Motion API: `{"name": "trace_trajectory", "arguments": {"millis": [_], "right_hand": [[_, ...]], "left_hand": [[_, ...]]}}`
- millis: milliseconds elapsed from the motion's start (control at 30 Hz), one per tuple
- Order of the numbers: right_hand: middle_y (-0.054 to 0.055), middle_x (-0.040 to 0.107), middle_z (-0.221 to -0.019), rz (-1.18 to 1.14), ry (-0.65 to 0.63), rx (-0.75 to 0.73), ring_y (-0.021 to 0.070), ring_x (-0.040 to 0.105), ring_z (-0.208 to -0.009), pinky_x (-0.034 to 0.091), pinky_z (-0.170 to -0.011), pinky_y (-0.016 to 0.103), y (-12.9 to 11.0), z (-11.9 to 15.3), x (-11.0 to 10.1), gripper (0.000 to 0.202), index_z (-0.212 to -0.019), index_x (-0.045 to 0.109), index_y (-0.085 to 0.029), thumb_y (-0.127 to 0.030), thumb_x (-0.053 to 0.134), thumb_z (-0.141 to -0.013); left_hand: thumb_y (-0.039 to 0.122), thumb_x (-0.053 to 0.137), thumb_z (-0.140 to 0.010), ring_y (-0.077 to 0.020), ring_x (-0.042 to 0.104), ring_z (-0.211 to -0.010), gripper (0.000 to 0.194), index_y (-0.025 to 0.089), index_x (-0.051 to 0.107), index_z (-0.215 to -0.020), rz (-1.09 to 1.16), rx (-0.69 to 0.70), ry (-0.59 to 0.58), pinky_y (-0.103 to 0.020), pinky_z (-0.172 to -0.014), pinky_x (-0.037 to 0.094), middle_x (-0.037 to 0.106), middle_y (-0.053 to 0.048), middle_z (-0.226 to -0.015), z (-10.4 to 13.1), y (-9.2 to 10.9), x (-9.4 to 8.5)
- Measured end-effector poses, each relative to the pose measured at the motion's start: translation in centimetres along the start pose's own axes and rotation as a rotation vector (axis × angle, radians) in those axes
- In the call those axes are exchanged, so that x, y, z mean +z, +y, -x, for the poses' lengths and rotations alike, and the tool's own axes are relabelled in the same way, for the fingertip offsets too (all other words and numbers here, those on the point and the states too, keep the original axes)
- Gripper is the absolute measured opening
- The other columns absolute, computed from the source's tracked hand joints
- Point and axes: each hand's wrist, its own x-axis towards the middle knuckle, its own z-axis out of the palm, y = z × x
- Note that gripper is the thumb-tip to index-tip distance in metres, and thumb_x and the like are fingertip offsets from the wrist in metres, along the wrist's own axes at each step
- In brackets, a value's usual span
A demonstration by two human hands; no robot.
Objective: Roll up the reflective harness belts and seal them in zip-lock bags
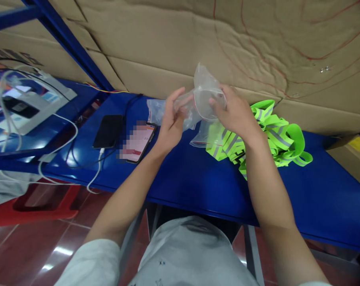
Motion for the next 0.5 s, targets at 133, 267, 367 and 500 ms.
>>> {"name": "trace_trajectory", "arguments": {"millis": [133, 267, 367, 500], "right_hand": [[0.021, 0.062, -0.142, 0.101, 0.022, 0.024, 0.0427, 0.065, -0.126, 0.054, -0.102, 0.060, -2.4, 0.8, 1.3, 0.056, -0.157, 0.046, -0.020, -0.039, 0.048, -0.104], [0.027, 0.052, -0.152, 0.108, -0.260, -0.038, 0.0443, 0.061, -0.132, 0.052, -0.107, 0.057, -4.1, 1.5, 2.0, 0.070, -0.163, 0.036, -0.012, -0.036, 0.056, -0.101], [0.019, 0.044, -0.164, 0.075, -0.431, -0.129, 0.0426, 0.050, -0.145, 0.044, -0.116, 0.058, -2.9, 1.7, 0.5, 0.089, -0.162, 0.040, -0.023, -0.046, 0.079, -0.085], [0.010, 0.072, -0.129, 0.200, -0.486, -0.083, 0.0416, 0.063, -0.125, 0.046, -0.107, 0.063, -0.8, 1.5, -0.5, 0.042, -0.115, 0.077, -0.029, -0.028, 0.087, -0.074]], "left_hand": [[0.051, 0.071, -0.094, -0.0265, 0.058, -0.144, 0.064, 0.048, 0.040, -0.150, 0.128, -0.001, -0.049, -0.042, -0.110, 0.055, 0.065, 0.001, -0.147, 0.9, -0.7, 1.8], [0.038, 0.087, -0.082, -0.0211, 0.053, -0.147, 0.078, 0.045, 0.043, -0.147, 0.021, 0.107, 0.062, -0.036, -0.124, 0.044, 0.049, 0.002, -0.161, 0.8, -1.3, 1.5], [0.028, 0.080, -0.085, -0.0209, 0.057, -0.142, 0.063, 0.042, 0.048, -0.138, -0.004, 0.063, 0.312, -0.032, -0.115, 0.049, 0.052, 0.002, -0.157, -0.5, -1.8, -0.3], [0.025, 0.072, -0.083, -0.0201, 0.069, -0.114, 0.061, 0.039, 0.044, -0.135, 0.048, -0.035, 0.455, -0.030, -0.095, 0.057, 0.067, 0.001, -0.120, -2.3, -2.5, -2.3]]}}
